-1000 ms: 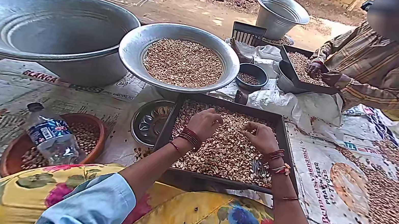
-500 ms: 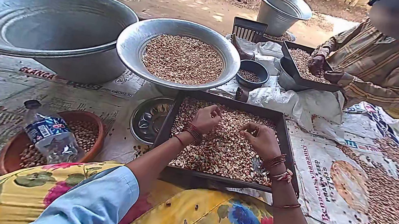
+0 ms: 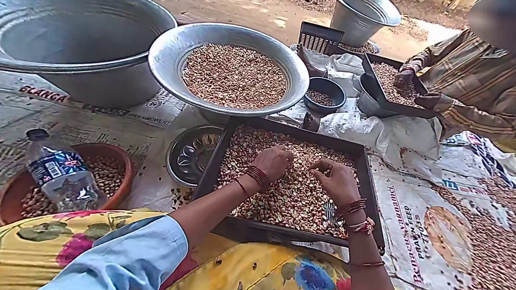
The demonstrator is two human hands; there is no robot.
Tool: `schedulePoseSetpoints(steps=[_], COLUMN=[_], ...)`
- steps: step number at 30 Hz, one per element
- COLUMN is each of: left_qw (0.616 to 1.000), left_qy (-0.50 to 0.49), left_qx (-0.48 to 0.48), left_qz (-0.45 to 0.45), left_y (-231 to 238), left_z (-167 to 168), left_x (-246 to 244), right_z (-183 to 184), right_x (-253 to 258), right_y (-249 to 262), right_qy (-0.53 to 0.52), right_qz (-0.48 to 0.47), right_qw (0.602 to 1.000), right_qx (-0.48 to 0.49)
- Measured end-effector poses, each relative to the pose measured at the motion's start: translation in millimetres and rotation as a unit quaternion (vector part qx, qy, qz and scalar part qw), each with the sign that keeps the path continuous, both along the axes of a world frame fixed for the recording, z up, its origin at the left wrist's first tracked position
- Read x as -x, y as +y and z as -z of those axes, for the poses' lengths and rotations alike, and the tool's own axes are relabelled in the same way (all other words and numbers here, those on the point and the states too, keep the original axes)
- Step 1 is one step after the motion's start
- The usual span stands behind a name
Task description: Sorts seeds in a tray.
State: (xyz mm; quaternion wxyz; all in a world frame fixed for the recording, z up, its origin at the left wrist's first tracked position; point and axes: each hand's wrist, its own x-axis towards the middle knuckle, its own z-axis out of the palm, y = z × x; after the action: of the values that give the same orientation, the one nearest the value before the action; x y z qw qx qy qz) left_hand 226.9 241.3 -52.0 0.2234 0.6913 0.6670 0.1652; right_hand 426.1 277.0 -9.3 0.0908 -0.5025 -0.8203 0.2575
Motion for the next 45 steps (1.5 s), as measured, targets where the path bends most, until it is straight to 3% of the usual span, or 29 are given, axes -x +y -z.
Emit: schedulePoseSetpoints(steps=[6,9,10,12,13,14,16,18,19,21,23,25,26,27,29,31,32,35,37,39,41,43,45], left_qw=[1.000,0.991,0.972,0.885,0.858,0.856,0.910,0.967,0.977,0.980,0.970,0.940,0.926,0.915,0.902,0.912,0.923,0.951,0.954,0.920,0.873,0.854,0.874], left_qy=[-0.007,-0.102,-0.189,-0.359,-0.393,-0.396,-0.335,-0.199,-0.140,-0.051,0.047,0.120,0.140,0.148,0.153,0.159,0.150,0.035,-0.133,-0.309,-0.447,-0.500,-0.477], left_qx=[0.014,0.073,0.107,0.199,0.218,0.213,0.168,0.146,0.156,0.190,0.234,0.317,0.348,0.374,0.401,0.370,0.345,0.304,0.267,0.237,0.179,0.115,0.053], left_qz=[-0.011,0.036,0.094,0.220,0.251,0.253,0.180,0.068,0.023,-0.031,-0.044,-0.045,-0.035,-0.018,0.034,0.079,0.083,0.036,-0.008,-0.051,-0.077,-0.087,-0.077], left_y=[1,-11,-19,-34,-40,-44,-50,-52,-52,-51,-49,-49,-49,-48,-49,-49,-49,-52,-52,-53,-52,-50,-50], left_z=[-1,-30,-41,-58,-67,-74,-84,-89,-89,-80,-66,-60,-53,-44,-32,-23,-19,-16,-4,-3,-13,-33,-52], left_x=[9,26,36,54,61,68,78,81,81,83,86,77,71,66,48,26,16,-11,-18,-21,-19,-10,4], right_z=[1,5,6,7,8,9,9,9,8,4,0,-5,-9,-12,-9,4,10,23,25,24,25,16,6], right_x=[11,17,18,19,18,18,17,16,16,12,5,-1,-4,-9,-18,-22,-23,-10,3,6,2,3,6], right_y=[-6,-10,-11,-11,-10,-10,-9,-11,-12,-18,-26,-34,-34,-30,-17,-9,-8,-13,-20,-24,-24,-27,-28], right_qy=[-0.151,-0.189,-0.195,-0.205,-0.208,-0.213,-0.225,-0.240,-0.242,-0.204,-0.038,0.136,0.149,0.103,-0.089,-0.238,-0.262,-0.219,-0.192,-0.100,0.067,0.230,0.322], right_qz=[-0.033,-0.060,-0.063,-0.065,-0.068,-0.071,-0.077,-0.086,-0.093,-0.137,-0.232,-0.304,-0.301,-0.275,-0.179,-0.096,-0.086,-0.147,-0.167,-0.133,-0.085,-0.057,-0.044], right_qw=[0.988,0.980,0.979,0.976,0.976,0.975,0.971,0.967,0.965,0.968,0.967,0.922,0.916,0.933,0.966,0.951,0.942,0.933,0.937,0.959,0.968,0.949,0.934], right_qx=[0.019,0.016,0.015,0.013,0.011,0.012,0.018,0.023,0.027,0.047,0.100,0.196,0.217,0.207,0.161,0.173,0.191,0.245,0.238,0.231,0.227,0.210,0.150])
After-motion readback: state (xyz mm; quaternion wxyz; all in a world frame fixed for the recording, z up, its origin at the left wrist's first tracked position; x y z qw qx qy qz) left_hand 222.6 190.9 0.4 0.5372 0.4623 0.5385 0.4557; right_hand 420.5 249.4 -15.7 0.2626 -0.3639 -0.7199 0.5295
